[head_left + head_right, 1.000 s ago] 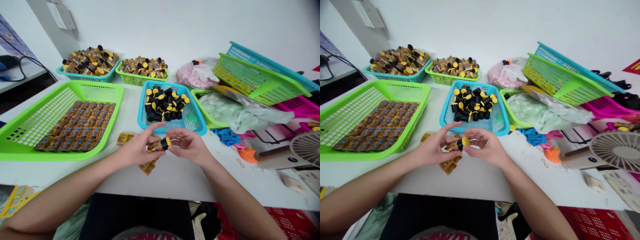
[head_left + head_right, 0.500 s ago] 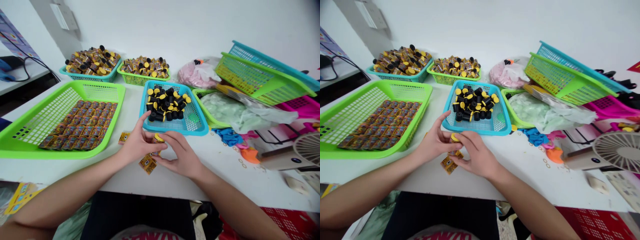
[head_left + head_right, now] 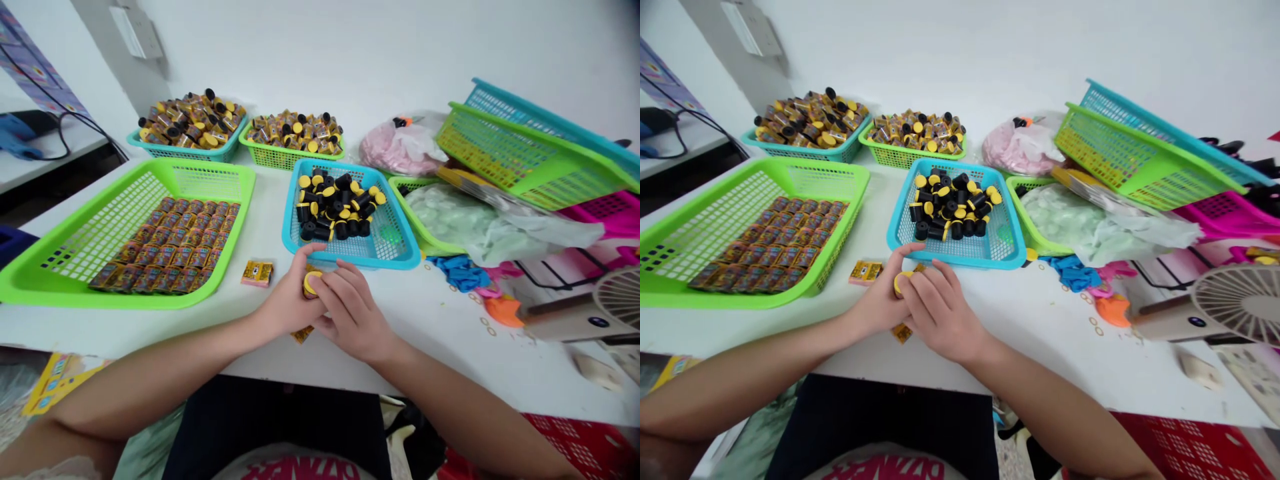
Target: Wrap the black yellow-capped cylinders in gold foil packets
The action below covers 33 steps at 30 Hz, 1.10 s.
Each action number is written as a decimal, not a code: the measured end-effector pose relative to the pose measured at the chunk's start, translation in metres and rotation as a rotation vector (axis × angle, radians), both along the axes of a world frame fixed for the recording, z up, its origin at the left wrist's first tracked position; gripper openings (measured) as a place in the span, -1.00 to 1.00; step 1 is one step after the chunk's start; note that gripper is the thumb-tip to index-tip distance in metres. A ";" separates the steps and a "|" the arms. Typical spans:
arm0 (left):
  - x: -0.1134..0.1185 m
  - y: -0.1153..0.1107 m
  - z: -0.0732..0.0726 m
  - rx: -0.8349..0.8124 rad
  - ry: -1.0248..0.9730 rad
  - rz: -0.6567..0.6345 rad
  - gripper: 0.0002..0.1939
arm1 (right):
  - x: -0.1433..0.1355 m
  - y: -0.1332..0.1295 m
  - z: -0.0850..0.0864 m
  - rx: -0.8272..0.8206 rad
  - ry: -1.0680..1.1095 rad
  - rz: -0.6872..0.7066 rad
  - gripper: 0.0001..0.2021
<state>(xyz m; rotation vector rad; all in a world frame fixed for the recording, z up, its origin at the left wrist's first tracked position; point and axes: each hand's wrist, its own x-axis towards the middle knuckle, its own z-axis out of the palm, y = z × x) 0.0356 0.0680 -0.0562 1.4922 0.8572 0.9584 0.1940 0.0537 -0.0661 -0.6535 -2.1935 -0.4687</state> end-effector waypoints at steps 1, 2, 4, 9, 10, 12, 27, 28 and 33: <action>-0.002 0.000 0.001 -0.006 -0.011 -0.035 -0.24 | 0.000 0.000 0.001 -0.015 0.018 0.027 -0.50; -0.004 0.001 0.002 -0.027 -0.029 -0.103 -0.23 | 0.001 0.001 0.002 -0.041 0.044 0.062 -0.48; -0.008 0.002 0.005 -0.078 -0.079 -0.278 -0.22 | 0.001 0.000 0.004 -0.093 0.095 0.134 -0.43; -0.005 0.000 0.005 0.042 0.007 -0.227 -0.22 | 0.004 0.000 0.003 -0.011 0.049 0.115 -0.42; -0.003 -0.001 0.005 0.086 0.062 -0.121 -0.23 | 0.005 0.001 0.001 -0.003 0.027 0.098 -0.46; 0.002 -0.002 0.003 0.134 0.121 0.049 -0.24 | 0.006 0.005 -0.003 -0.017 0.015 0.097 -0.52; -0.054 -0.010 0.064 0.339 0.428 0.161 -0.70 | 0.024 0.023 0.020 -0.187 0.192 0.010 -0.42; -0.066 -0.007 0.072 0.377 0.505 0.195 -0.73 | 0.030 0.035 0.028 -0.266 0.190 -0.056 -0.50; -0.125 0.062 0.099 0.347 0.917 0.449 -0.74 | 0.042 0.116 0.054 -0.809 -0.190 -0.358 -0.59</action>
